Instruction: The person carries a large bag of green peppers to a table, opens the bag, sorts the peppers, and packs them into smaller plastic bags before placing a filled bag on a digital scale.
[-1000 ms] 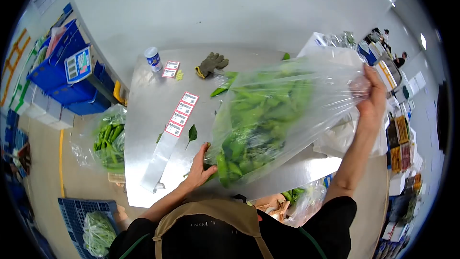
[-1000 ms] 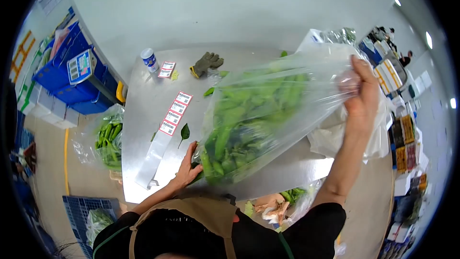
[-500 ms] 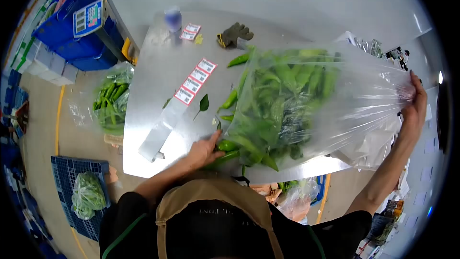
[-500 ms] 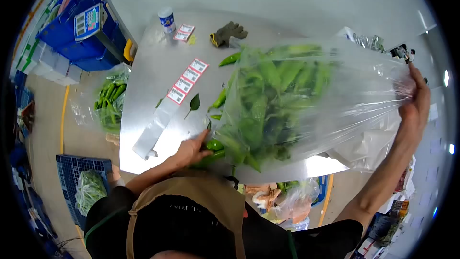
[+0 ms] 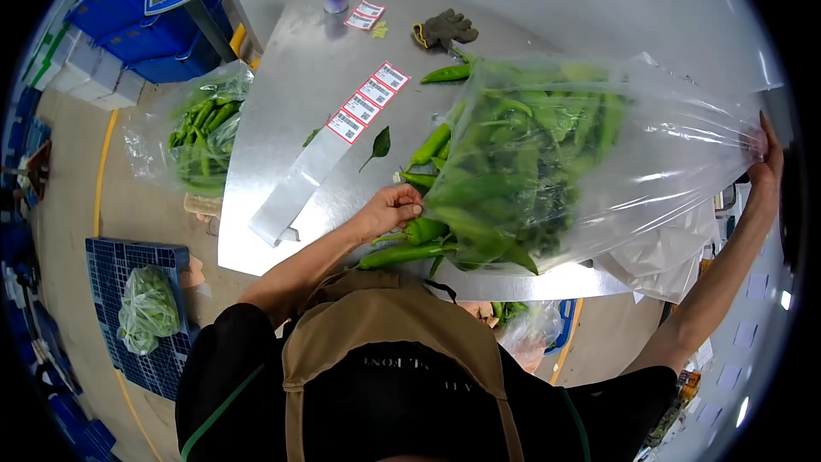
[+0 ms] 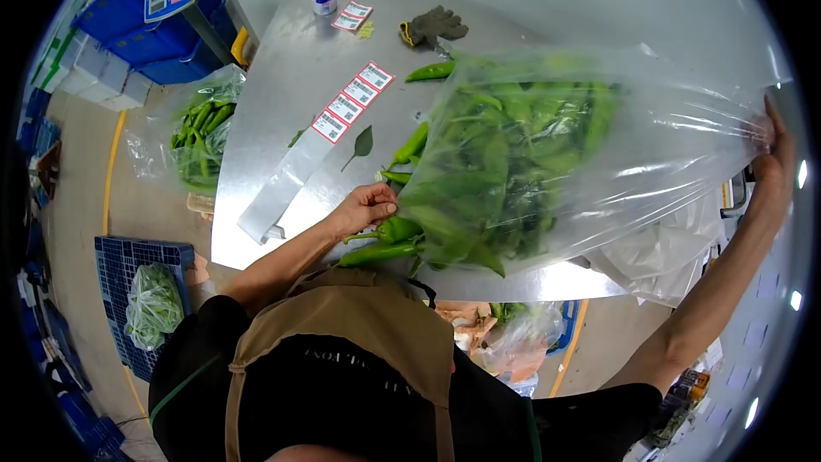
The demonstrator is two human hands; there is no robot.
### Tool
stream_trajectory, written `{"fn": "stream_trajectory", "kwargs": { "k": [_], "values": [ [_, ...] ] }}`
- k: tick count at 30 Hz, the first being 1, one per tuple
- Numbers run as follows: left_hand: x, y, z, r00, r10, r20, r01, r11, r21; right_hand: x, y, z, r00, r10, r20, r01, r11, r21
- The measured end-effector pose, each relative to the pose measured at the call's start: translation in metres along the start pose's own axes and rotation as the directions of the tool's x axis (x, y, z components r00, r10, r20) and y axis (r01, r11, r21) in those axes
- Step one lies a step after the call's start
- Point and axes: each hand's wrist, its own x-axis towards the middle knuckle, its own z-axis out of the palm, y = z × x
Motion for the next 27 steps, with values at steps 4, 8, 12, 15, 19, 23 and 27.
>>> {"fn": "stream_trajectory", "kwargs": {
  "k": [4, 8, 12, 15, 19, 23, 27],
  "values": [
    [-0.023, 0.049, 0.022, 0.989, 0.100, -0.111, -0.118, 0.979, -0.168, -0.032, 0.023, 0.024, 0.994, 0.018, -0.108, -0.004, 0.992, 0.127],
    [-0.039, 0.123, 0.039, 0.975, 0.208, -0.081, -0.218, 0.966, -0.142, 0.023, 0.023, -0.024, 0.996, 0.093, -0.019, -0.085, 0.966, 0.243],
    [-0.022, 0.137, 0.049, 0.848, 0.511, -0.140, -0.377, 0.768, 0.517, -0.009, 0.024, 0.013, 0.990, 0.121, -0.065, -0.093, 0.938, 0.333],
    [-0.039, 0.168, 0.071, 0.857, 0.485, -0.171, -0.263, 0.699, 0.665, 0.035, 0.028, -0.039, 0.991, 0.134, 0.003, -0.127, 0.932, 0.339],
    [-0.019, 0.162, 0.082, 0.828, 0.545, -0.131, -0.355, 0.691, 0.630, 0.010, 0.049, -0.030, 0.989, 0.052, -0.137, -0.009, 0.955, 0.298],
    [-0.012, 0.192, 0.112, 0.769, 0.637, -0.056, -0.452, 0.604, 0.657, 0.029, 0.081, -0.081, 0.979, 0.061, -0.196, 0.013, 0.934, 0.357],
    [0.050, 0.182, 0.153, 0.620, 0.781, 0.078, -0.605, 0.412, 0.681, 0.070, 0.156, -0.149, 0.915, -0.196, -0.352, 0.228, 0.972, 0.053]
  ]
}}
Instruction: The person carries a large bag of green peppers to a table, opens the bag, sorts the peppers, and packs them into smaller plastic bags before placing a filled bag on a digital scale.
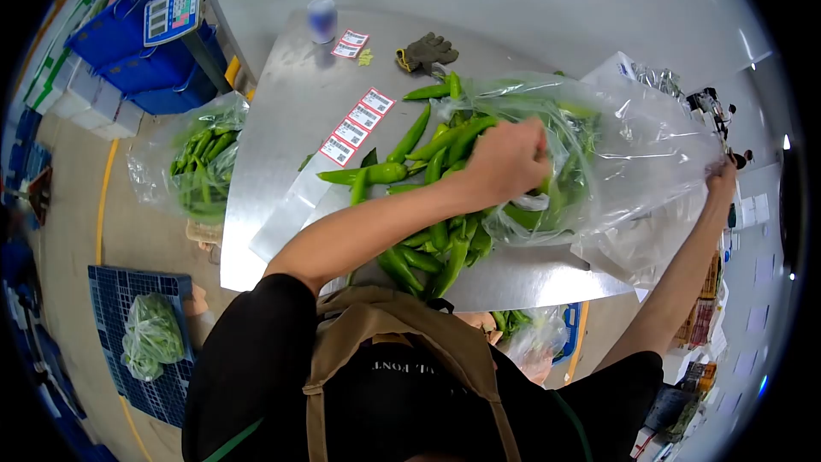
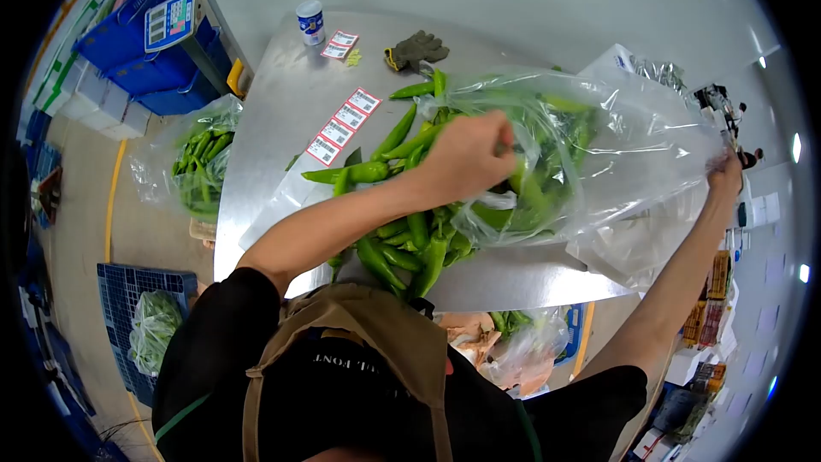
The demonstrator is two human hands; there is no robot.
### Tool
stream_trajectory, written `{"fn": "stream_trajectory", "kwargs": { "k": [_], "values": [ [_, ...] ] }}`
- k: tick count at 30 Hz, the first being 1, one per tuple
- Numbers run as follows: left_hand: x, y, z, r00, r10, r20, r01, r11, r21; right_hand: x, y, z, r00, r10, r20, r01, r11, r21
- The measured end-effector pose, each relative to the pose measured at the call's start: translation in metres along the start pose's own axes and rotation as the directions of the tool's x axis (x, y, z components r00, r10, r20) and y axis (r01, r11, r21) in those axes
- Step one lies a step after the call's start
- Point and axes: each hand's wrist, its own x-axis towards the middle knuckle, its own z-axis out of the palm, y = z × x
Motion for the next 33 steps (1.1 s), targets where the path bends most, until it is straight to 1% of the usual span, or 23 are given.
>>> {"fn": "stream_trajectory", "kwargs": {
  "k": [1, 2, 3, 5, 7, 9, 10, 12, 14, 15, 17, 18, 19, 20, 21, 22, 23, 24, 25, 27, 28, 31, 33],
  "values": [
    [0.004, -0.006, 0.023, 0.999, 0.036, 0.029, -0.037, 0.999, 0.016, 0.008, 0.010, -0.015, 0.991, -0.132, 0.008, 0.132, 0.983, -0.127],
    [0.004, -0.011, 0.046, 0.999, 0.017, 0.048, -0.019, 0.998, 0.052, -0.038, 0.012, -0.001, 0.976, -0.217, 0.019, 0.206, 0.888, -0.412],
    [0.001, -0.017, 0.068, 0.998, -0.004, 0.064, -0.002, 0.996, 0.089, -0.103, 0.018, 0.026, 0.955, -0.293, 0.053, 0.253, 0.708, -0.660],
    [-0.011, -0.035, 0.109, 0.976, -0.066, 0.205, 0.046, 0.994, 0.100, -0.167, 0.039, 0.049, 0.972, -0.216, 0.093, 0.226, 0.747, -0.626],
    [-0.031, -0.034, 0.133, 0.943, -0.038, 0.330, 0.030, 0.999, 0.030, -0.206, 0.062, 0.054, 0.975, -0.154, 0.162, 0.224, 0.697, -0.682],
    [-0.048, -0.042, 0.146, 0.897, 0.023, 0.441, -0.003, 0.999, -0.045, -0.245, 0.074, 0.057, 0.960, -0.202, 0.192, 0.260, 0.400, -0.879],
    [-0.056, -0.048, 0.147, 0.871, 0.070, 0.487, -0.033, 0.996, -0.085, -0.257, 0.090, 0.052, 0.749, -0.506, 0.427, 0.539, 0.090, -0.838],
    [-0.064, -0.054, 0.136, 0.795, 0.148, 0.589, -0.081, 0.987, -0.140, -0.318, 0.084, 0.062, 0.854, -0.391, 0.345, 0.395, 0.054, -0.917],
    [-0.059, -0.032, 0.072, 0.696, 0.199, 0.690, -0.078, 0.976, -0.203, -0.402, 0.069, 0.083, 0.722, -0.546, 0.424, 0.457, -0.084, -0.886],
    [-0.060, -0.030, 0.037, 0.714, 0.198, 0.671, -0.029, 0.967, -0.254, -0.437, 0.065, 0.088, 0.663, -0.553, 0.505, 0.581, -0.047, -0.813],
    [-0.074, -0.046, -0.029, 0.891, -0.015, 0.454, 0.089, 0.986, -0.141, -0.516, 0.075, 0.096, 0.521, -0.613, 0.594, 0.746, -0.012, -0.666],
    [-0.089, -0.057, -0.063, 0.952, -0.213, 0.220, 0.231, 0.971, -0.060, -0.554, 0.082, 0.096, 0.560, -0.521, 0.645, 0.811, 0.183, -0.556],
    [-0.108, -0.080, -0.100, 0.969, -0.248, 0.015, 0.246, 0.966, 0.077, -0.586, 0.090, 0.102, 0.505, -0.501, 0.703, 0.861, 0.354, -0.366],
    [-0.137, -0.121, -0.131, 0.957, -0.131, -0.259, 0.227, 0.893, 0.388, -0.611, 0.117, 0.099, 0.531, -0.433, 0.728, 0.803, 0.532, -0.269],
    [-0.161, -0.124, -0.166, 0.950, -0.058, -0.307, 0.244, 0.751, 0.614, -0.638, 0.125, 0.106, 0.616, -0.310, 0.724, 0.725, 0.581, -0.369],
    [-0.193, -0.141, -0.190, 0.916, -0.100, -0.389, 0.362, 0.624, 0.693, -0.653, 0.142, 0.108, 0.699, -0.078, 0.711, 0.559, 0.681, -0.474],
    [-0.214, -0.136, -0.207, 0.880, -0.185, -0.438, 0.472, 0.459, 0.753, -0.660, 0.164, 0.108, 0.742, 0.053, 0.668, 0.422, 0.737, -0.528],
    [-0.244, -0.151, -0.220, 0.878, -0.147, -0.455, 0.477, 0.315, 0.820, -0.667, 0.186, 0.107, 0.763, 0.187, 0.619, 0.276, 0.770, -0.574],
    [-0.262, -0.154, -0.225, 0.854, -0.199, -0.481, 0.520, 0.311, 0.796, -0.672, 0.197, 0.106, 0.762, 0.320, 0.563, 0.125, 0.780, -0.613],
    [-0.288, -0.159, -0.227, 0.793, -0.304, -0.528, 0.606, 0.295, 0.739, -0.666, 0.202, 0.120, 0.810, 0.318, 0.493, 0.073, 0.779, -0.622],
    [-0.295, -0.167, -0.225, 0.804, -0.313, -0.505, 0.592, 0.339, 0.732, -0.661, 0.203, 0.128, 0.830, 0.319, 0.458, 0.046, 0.778, -0.627],
    [-0.293, -0.164, -0.224, 0.812, -0.329, -0.482, 0.582, 0.406, 0.705, -0.654, 0.204, 0.161, 0.880, 0.321, 0.349, -0.184, 0.910, -0.371],
    [-0.291, -0.162, -0.229, 0.770, -0.353, -0.531, 0.638, 0.398, 0.660, -0.658, 0.205, 0.172, 0.906, 0.321, 0.275, -0.230, 0.920, -0.318]
  ]
}}
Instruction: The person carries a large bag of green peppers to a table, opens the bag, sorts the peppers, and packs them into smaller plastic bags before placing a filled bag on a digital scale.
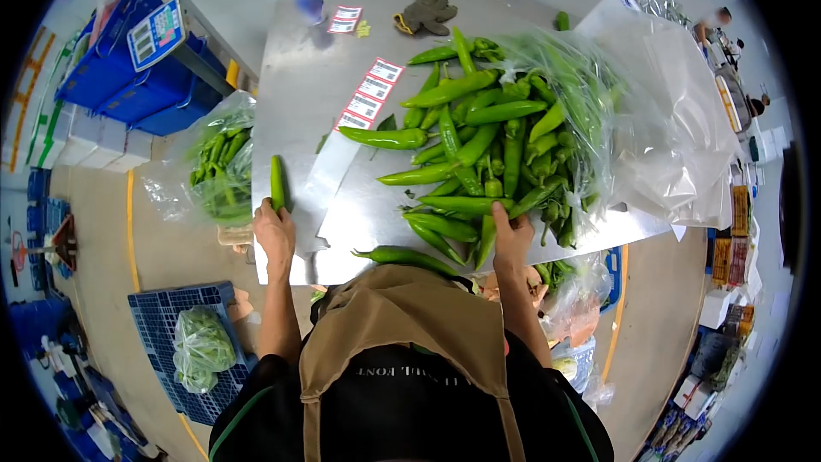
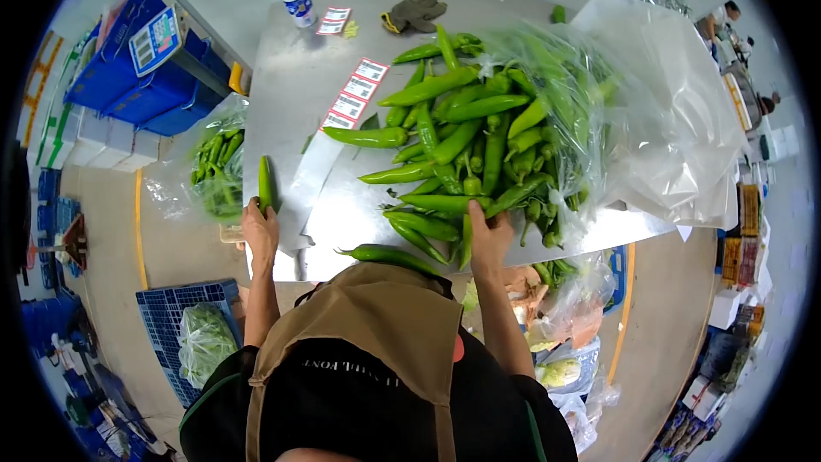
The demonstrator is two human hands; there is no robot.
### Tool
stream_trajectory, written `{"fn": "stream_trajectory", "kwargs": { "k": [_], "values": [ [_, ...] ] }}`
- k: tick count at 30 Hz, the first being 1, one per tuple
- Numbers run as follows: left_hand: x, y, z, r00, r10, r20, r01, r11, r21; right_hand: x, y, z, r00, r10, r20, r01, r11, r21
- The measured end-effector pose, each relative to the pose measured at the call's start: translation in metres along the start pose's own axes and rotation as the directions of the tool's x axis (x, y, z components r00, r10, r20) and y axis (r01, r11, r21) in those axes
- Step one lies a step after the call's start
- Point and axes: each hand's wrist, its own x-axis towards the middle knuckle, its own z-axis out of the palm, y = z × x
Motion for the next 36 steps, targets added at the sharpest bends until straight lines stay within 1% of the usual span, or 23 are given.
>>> {"fn": "stream_trajectory", "kwargs": {
  "k": [1, 2, 4, 5, 8, 9, 10, 12, 13, 14, 16, 17, 19, 20, 21, 24, 25, 27, 30, 33, 34, 35, 36],
  "values": [
    [0.003, -0.003, -0.004, 0.999, 0.024, -0.026, -0.023, 0.999, 0.024, 0.000, -0.002, 0.003, 0.999, 0.011, -0.048, -0.010, 0.999, 0.030],
    [0.006, -0.004, -0.009, 0.998, -0.052, 0.022, 0.054, 0.990, -0.132, -0.002, -0.005, 0.005, 0.994, -0.038, -0.102, 0.047, 0.995, 0.090],
    [0.013, 0.018, -0.043, 0.970, -0.167, 0.174, 0.226, 0.881, -0.416, -0.013, -0.012, 0.002, 0.966, -0.115, -0.230, 0.159, 0.970, 0.182],
    [0.014, 0.035, -0.054, 0.974, -0.141, 0.178, 0.215, 0.818, -0.533, -0.014, -0.003, -0.012, 0.988, -0.044, -0.149, 0.077, 0.973, 0.219],
    [0.016, 0.060, -0.048, 0.942, 0.137, 0.306, 0.103, 0.749, -0.655, -0.021, -0.008, -0.037, 0.993, 0.114, 0.029, -0.112, 0.991, -0.070],
    [0.014, 0.075, -0.046, 0.882, 0.170, 0.440, 0.183, 0.737, -0.650, -0.023, -0.002, -0.035, 0.995, 0.093, 0.031, -0.090, 0.992, -0.088],
    [0.011, 0.091, -0.042, 0.800, 0.204, 0.564, 0.261, 0.729, -0.633, -0.023, 0.009, -0.034, 0.998, 0.069, -0.007, -0.070, 0.993, -0.096],
    [0.004, 0.117, -0.012, 0.766, 0.391, 0.511, 0.108, 0.704, -0.702, -0.021, 0.025, -0.030, 0.997, 0.012, -0.081, -0.021, 0.993, -0.116],
    [-0.001, 0.127, 0.006, 0.746, 0.446, 0.494, 0.075, 0.681, -0.728, -0.022, 0.024, -0.024, 0.996, 0.022, -0.086, -0.025, 0.999, -0.037],
    [-0.006, 0.136, 0.022, 0.725, 0.500, 0.475, 0.041, 0.656, -0.754, -0.022, 0.026, -0.019, 0.995, 0.003, -0.099, -0.007, 0.999, -0.041],
    [-0.012, 0.153, 0.045, 0.698, 0.603, 0.386, -0.134, 0.639, -0.757, -0.022, 0.024, -0.007, 0.992, -0.042, -0.120, 0.037, 0.998, -0.043],
    [-0.013, 0.156, 0.060, 0.671, 0.689, 0.274, -0.348, 0.619, -0.704, -0.026, 0.017, -0.003, 0.989, -0.048, -0.141, 0.038, 0.997, -0.072],
    [-0.015, 0.169, 0.060, 0.642, 0.751, 0.154, -0.609, 0.622, -0.492, -0.037, 0.002, 0.001, 0.990, -0.015, -0.141, 0.008, 0.999, -0.053],
    [-0.015, 0.174, 0.060, 0.614, 0.783, 0.099, -0.711, 0.603, -0.361, -0.041, -0.001, 0.001, 0.990, 0.002, -0.141, -0.008, 0.999, -0.044],
    [-0.015, 0.170, 0.073, 0.609, 0.765, 0.209, -0.671, 0.637, -0.379, -0.041, 0.013, 0.000, 0.990, -0.060, -0.125, 0.049, 0.995, -0.091],
    [-0.017, 0.177, 0.078, 0.594, 0.669, 0.447, -0.567, 0.742, -0.358, -0.041, 0.040, 0.009, 0.982, -0.170, -0.084, 0.163, 0.983, -0.085],
    [-0.017, 0.178, 0.078, 0.599, 0.637, 0.485, -0.505, 0.771, -0.389, -0.044, 0.041, 0.012, 0.991, -0.096, -0.089, 0.094, 0.995, -0.027],
    [-0.014, 0.182, 0.076, 0.599, 0.572, 0.561, -0.373, 0.819, -0.436, -0.044, 0.042, 0.018, 0.999, -0.015, -0.044, 0.019, 0.996, 0.084],
    [-0.003, 0.188, 0.065, 0.429, 0.489, 0.760, -0.281, 0.872, -0.402, -0.043, 0.047, 0.031, 0.988, 0.126, 0.084, -0.144, 0.952, 0.270],
    [0.007, 0.189, 0.058, 0.265, 0.528, 0.807, 0.122, 0.811, -0.572, -0.038, 0.043, 0.049, 0.950, 0.227, 0.215, -0.302, 0.844, 0.444],
    [0.007, 0.187, 0.062, 0.254, 0.533, 0.807, 0.258, 0.767, -0.588, -0.036, 0.033, 0.058, 0.934, 0.251, 0.253, -0.348, 0.795, 0.497],
    [0.004, 0.184, 0.069, 0.243, 0.540, 0.806, 0.387, 0.708, -0.591, -0.036, 0.022, 0.066, 0.908, 0.317, 0.275, -0.419, 0.670, 0.613],
    [0.004, 0.184, 0.069, 0.232, 0.549, 0.803, 0.509, 0.635, -0.581, -0.035, 0.020, 0.075, 0.898, 0.325, 0.296, -0.438, 0.623, 0.648]
  ]
}}
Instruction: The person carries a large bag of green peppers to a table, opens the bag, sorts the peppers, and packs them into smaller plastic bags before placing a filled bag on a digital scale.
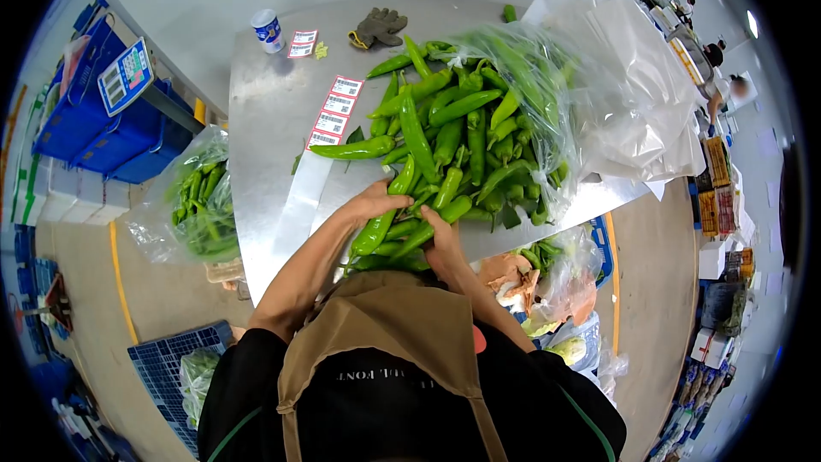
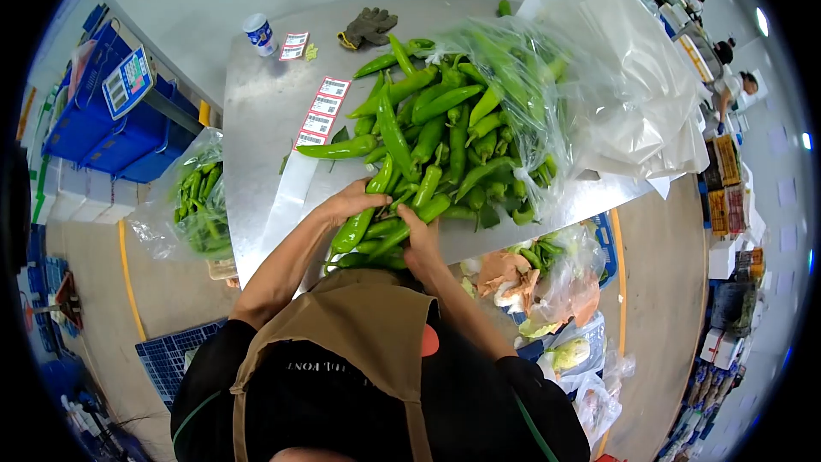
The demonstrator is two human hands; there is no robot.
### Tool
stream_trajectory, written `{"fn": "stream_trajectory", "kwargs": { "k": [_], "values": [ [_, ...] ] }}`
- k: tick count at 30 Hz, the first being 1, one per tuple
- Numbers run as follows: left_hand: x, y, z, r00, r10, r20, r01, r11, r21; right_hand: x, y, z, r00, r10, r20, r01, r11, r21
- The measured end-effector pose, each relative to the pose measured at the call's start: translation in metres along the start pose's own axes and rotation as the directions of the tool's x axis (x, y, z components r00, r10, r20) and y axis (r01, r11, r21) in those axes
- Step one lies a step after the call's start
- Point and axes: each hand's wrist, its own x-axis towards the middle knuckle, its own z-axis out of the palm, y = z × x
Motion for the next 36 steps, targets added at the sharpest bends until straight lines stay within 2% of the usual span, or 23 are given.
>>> {"fn": "stream_trajectory", "kwargs": {
  "k": [2, 3, 6, 9, 10, 12, 13, 16, 18, 19, 22, 23, 26, 29, 32, 35, 36],
  "values": [
    [-0.003, 0.002, -0.008, 0.999, 0.034, 0.021, -0.036, 0.998, 0.054, 0.005, 0.007, 0.009, 0.999, 0.050, 0.019, -0.052, 0.993, 0.110],
    [-0.007, 0.007, -0.012, 0.998, 0.053, 0.030, -0.055, 0.995, 0.081, 0.008, 0.009, 0.012, 0.992, 0.098, 0.079, -0.112, 0.973, 0.204],
    [-0.018, 0.017, -0.018, 0.999, -0.017, -0.038, 0.025, 0.978, 0.207, 0.008, 0.015, 0.019, 0.975, 0.197, 0.105, -0.220, 0.931, 0.292],
    [-0.040, 0.025, -0.001, 0.953, 0.232, -0.193, -0.080, 0.811, 0.579, 0.015, 0.025, 0.018, 0.976, 0.157, 0.150, -0.191, 0.951, 0.243],
    [-0.041, 0.016, 0.003, 0.883, 0.402, -0.242, -0.129, 0.704, 0.699, 0.012, 0.023, 0.024, 0.981, 0.116, 0.153, -0.138, 0.980, 0.141],
    [-0.040, -0.004, 0.006, 0.667, 0.706, -0.237, -0.136, 0.429, 0.893, 0.003, 0.015, 0.035, 0.985, 0.033, 0.171, -0.023, 0.998, -0.063],
    [-0.040, -0.008, 0.003, 0.612, 0.760, -0.219, -0.161, 0.391, 0.906, 0.001, 0.011, 0.037, 0.987, 0.059, 0.152, -0.032, 0.985, -0.172],
    [-0.055, 0.001, 0.003, 0.698, 0.622, -0.354, -0.069, 0.551, 0.832, -0.001, 0.001, 0.030, 0.990, 0.100, 0.100, -0.048, 0.901, -0.430],
    [-0.065, 0.012, 0.002, 0.689, 0.624, -0.369, -0.058, 0.555, 0.830, 0.001, 0.000, 0.020, 0.991, 0.100, 0.091, -0.037, 0.849, -0.526],
    [-0.068, 0.016, 0.002, 0.684, 0.625, -0.375, -0.053, 0.556, 0.830, -0.003, -0.002, 0.022, 0.997, 0.078, 0.020, -0.053, 0.823, -0.566],
    [-0.074, 0.021, 0.002, 0.719, 0.571, -0.396, -0.095, 0.645, 0.759, 0.003, -0.001, -0.005, 0.987, 0.054, 0.150, 0.109, 0.460, -0.881],
    [-0.077, 0.025, 0.002, 0.753, 0.528, -0.392, -0.091, 0.674, 0.733, 0.007, -0.002, -0.017, 0.928, 0.043, 0.371, 0.355, 0.207, -0.912],
    [-0.083, 0.031, 0.002, 0.823, 0.429, -0.372, -0.068, 0.725, 0.686, -0.029, -0.034, 0.010, 0.913, 0.109, 0.394, 0.408, -0.315, -0.857],
    [-0.086, 0.033, 0.007, 0.842, 0.411, -0.350, -0.049, 0.704, 0.709, -0.033, -0.043, 0.025, 0.836, -0.173, 0.520, 0.535, 0.053, -0.843],
    [-0.089, 0.041, 0.015, 0.849, 0.420, -0.320, -0.045, 0.662, 0.748, -0.040, -0.056, 0.067, 0.724, -0.484, 0.491, 0.676, 0.355, -0.646],
    [-0.093, 0.045, 0.023, 0.851, 0.432, -0.298, -0.027, 0.603, 0.797, -0.027, -0.057, 0.072, 0.805, -0.302, 0.510, 0.581, 0.574, -0.577],
    [-0.096, 0.047, 0.025, 0.853, 0.434, -0.290, -0.026, 0.591, 0.806, -0.024, -0.056, 0.070, 0.811, -0.250, 0.529, 0.561, 0.591, -0.580]
  ]
}}
